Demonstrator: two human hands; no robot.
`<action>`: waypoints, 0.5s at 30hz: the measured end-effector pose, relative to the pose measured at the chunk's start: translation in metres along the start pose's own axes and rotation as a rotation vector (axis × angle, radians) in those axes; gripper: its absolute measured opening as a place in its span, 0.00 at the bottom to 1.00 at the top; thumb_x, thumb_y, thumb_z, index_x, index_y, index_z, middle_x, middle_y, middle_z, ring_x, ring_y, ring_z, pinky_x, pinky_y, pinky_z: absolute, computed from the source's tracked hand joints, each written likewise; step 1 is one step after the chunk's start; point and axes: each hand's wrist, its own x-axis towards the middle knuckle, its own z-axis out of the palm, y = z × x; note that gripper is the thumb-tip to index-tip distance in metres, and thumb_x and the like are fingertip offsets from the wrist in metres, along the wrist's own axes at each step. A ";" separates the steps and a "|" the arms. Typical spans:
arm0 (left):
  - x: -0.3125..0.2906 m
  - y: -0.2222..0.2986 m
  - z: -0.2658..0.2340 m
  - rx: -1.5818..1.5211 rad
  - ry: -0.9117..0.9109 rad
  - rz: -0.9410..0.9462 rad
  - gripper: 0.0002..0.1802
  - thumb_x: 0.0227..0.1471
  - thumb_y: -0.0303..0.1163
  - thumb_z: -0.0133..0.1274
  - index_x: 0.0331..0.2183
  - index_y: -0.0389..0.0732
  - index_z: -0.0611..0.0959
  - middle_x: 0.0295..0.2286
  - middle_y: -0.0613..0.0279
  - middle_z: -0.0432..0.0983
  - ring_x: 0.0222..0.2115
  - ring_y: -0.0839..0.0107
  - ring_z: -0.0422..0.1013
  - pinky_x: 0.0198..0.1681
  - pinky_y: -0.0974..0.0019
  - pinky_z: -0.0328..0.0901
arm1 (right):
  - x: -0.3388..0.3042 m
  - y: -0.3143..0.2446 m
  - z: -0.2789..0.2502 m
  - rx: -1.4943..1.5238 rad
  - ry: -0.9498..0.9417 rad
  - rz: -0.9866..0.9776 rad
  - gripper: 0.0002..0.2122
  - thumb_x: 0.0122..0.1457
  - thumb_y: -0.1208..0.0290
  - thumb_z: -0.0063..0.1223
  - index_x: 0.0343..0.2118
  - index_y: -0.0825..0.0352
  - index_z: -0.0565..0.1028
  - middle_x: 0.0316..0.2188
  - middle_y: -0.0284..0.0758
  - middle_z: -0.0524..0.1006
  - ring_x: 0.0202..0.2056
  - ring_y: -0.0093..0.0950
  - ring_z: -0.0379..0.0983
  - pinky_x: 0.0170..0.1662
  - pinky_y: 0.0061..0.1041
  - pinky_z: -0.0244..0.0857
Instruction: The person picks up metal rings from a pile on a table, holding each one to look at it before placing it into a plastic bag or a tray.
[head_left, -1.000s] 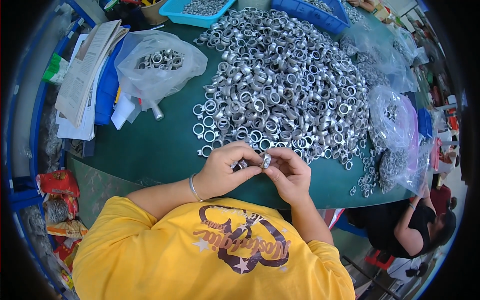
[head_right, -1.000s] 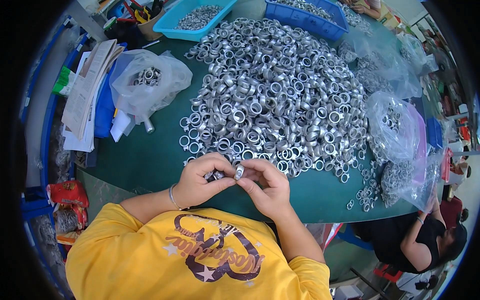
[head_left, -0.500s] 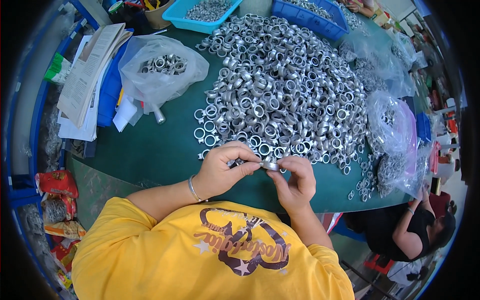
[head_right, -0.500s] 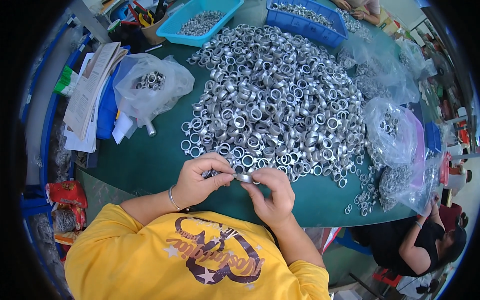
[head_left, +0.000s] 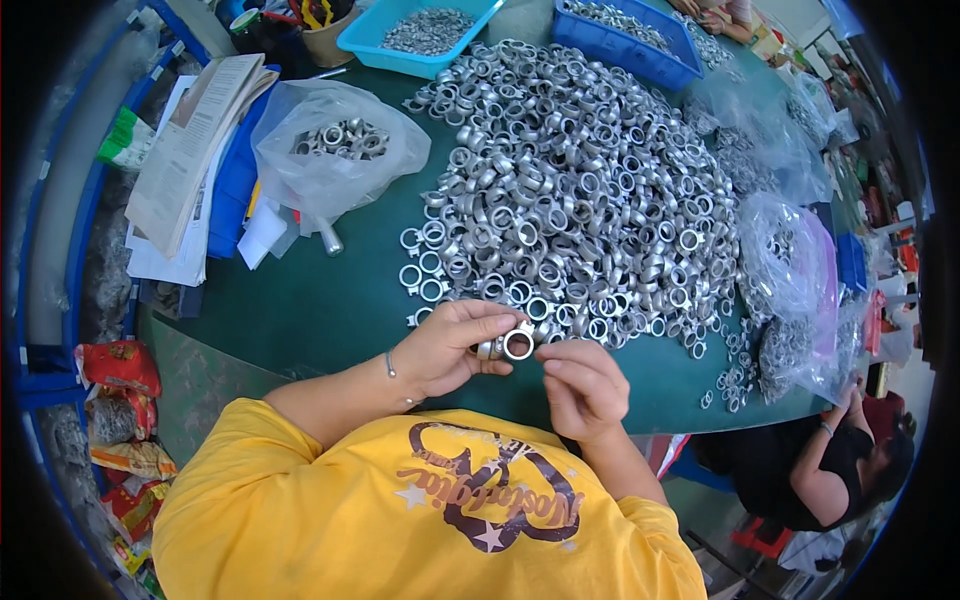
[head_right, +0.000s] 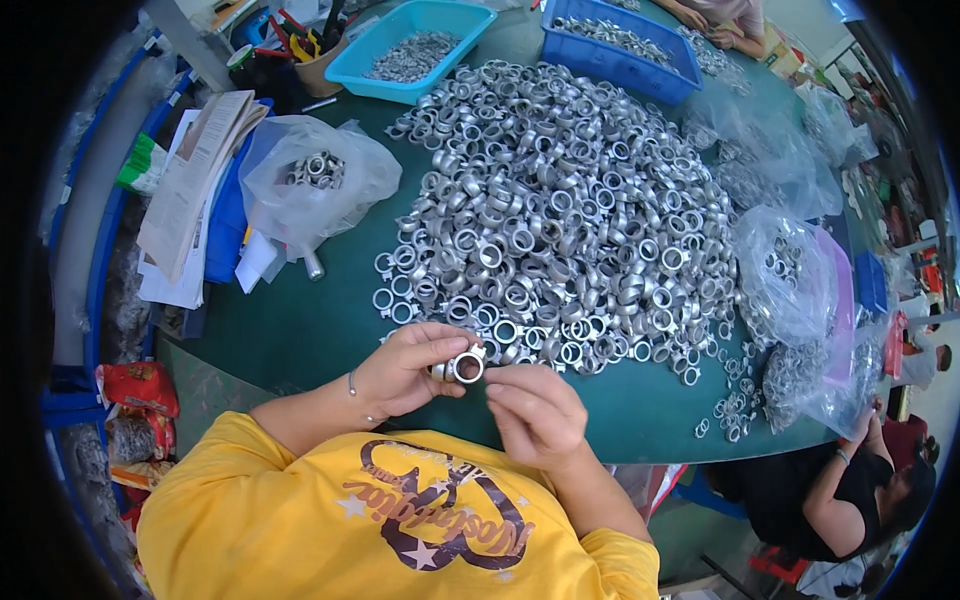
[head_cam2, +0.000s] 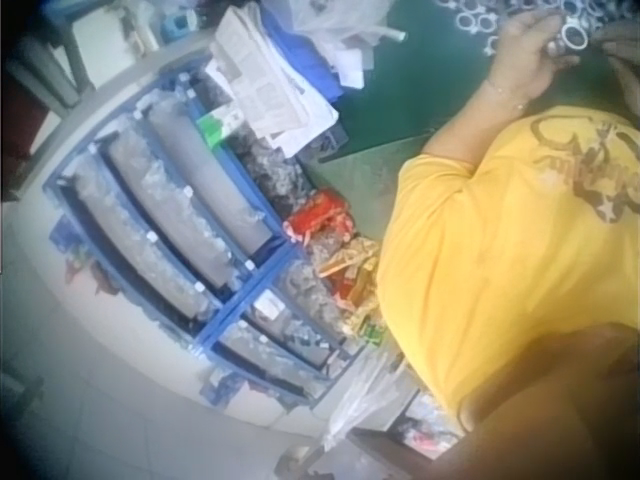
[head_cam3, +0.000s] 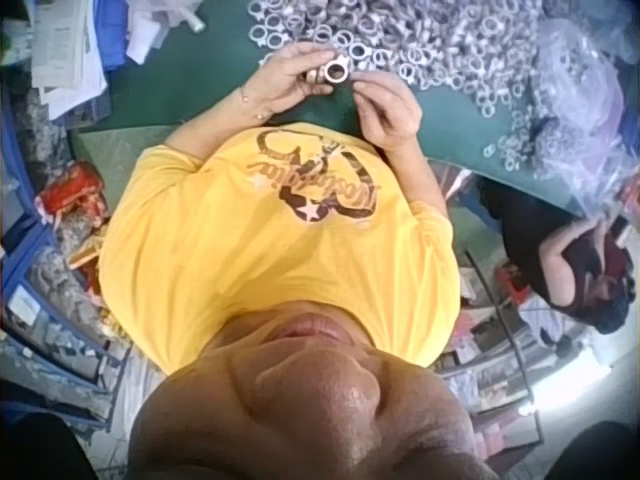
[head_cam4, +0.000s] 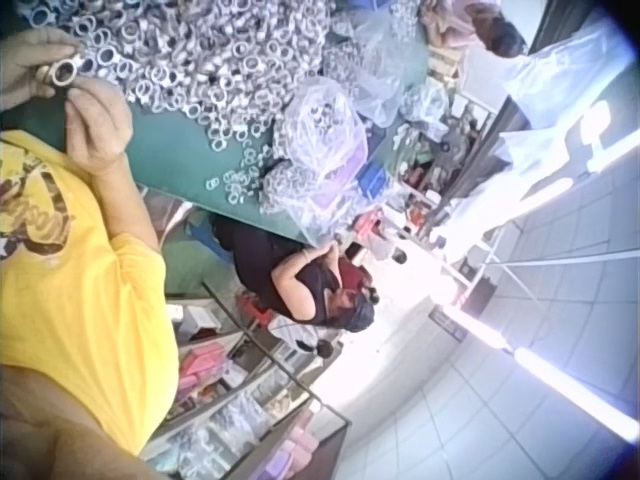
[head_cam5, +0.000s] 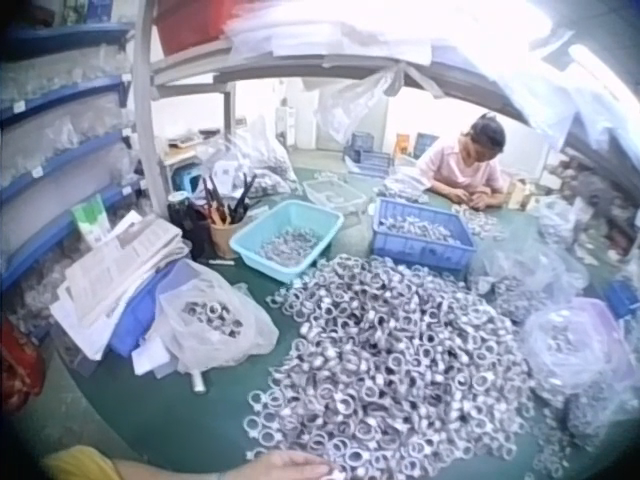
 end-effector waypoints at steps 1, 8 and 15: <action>-0.001 0.000 -0.003 -0.082 -0.033 -0.015 0.12 0.54 0.30 0.46 0.39 0.34 0.76 0.31 0.59 0.75 0.31 0.71 0.74 0.29 0.70 0.73 | 0.000 -0.001 0.001 0.031 0.076 0.086 0.08 0.43 0.87 0.54 0.28 0.72 0.74 0.30 0.42 0.76 0.29 0.32 0.73 0.32 0.24 0.68; 0.001 0.035 -0.007 -0.263 -0.287 0.122 0.15 0.56 0.35 0.43 0.43 0.38 0.71 0.34 0.58 0.71 0.34 0.67 0.71 0.21 0.75 0.64 | -0.010 0.007 -0.002 0.051 0.266 0.306 0.05 0.49 0.87 0.49 0.30 0.74 0.73 0.29 0.42 0.73 0.27 0.26 0.71 0.31 0.19 0.65; -0.009 0.144 -0.009 0.470 0.341 1.079 0.10 0.50 0.31 0.51 0.36 0.37 0.75 0.33 0.60 0.73 0.30 0.73 0.71 0.24 0.78 0.63 | -0.006 0.013 -0.006 -0.182 0.186 0.214 0.05 0.46 0.87 0.53 0.27 0.73 0.73 0.27 0.40 0.74 0.27 0.27 0.71 0.31 0.19 0.64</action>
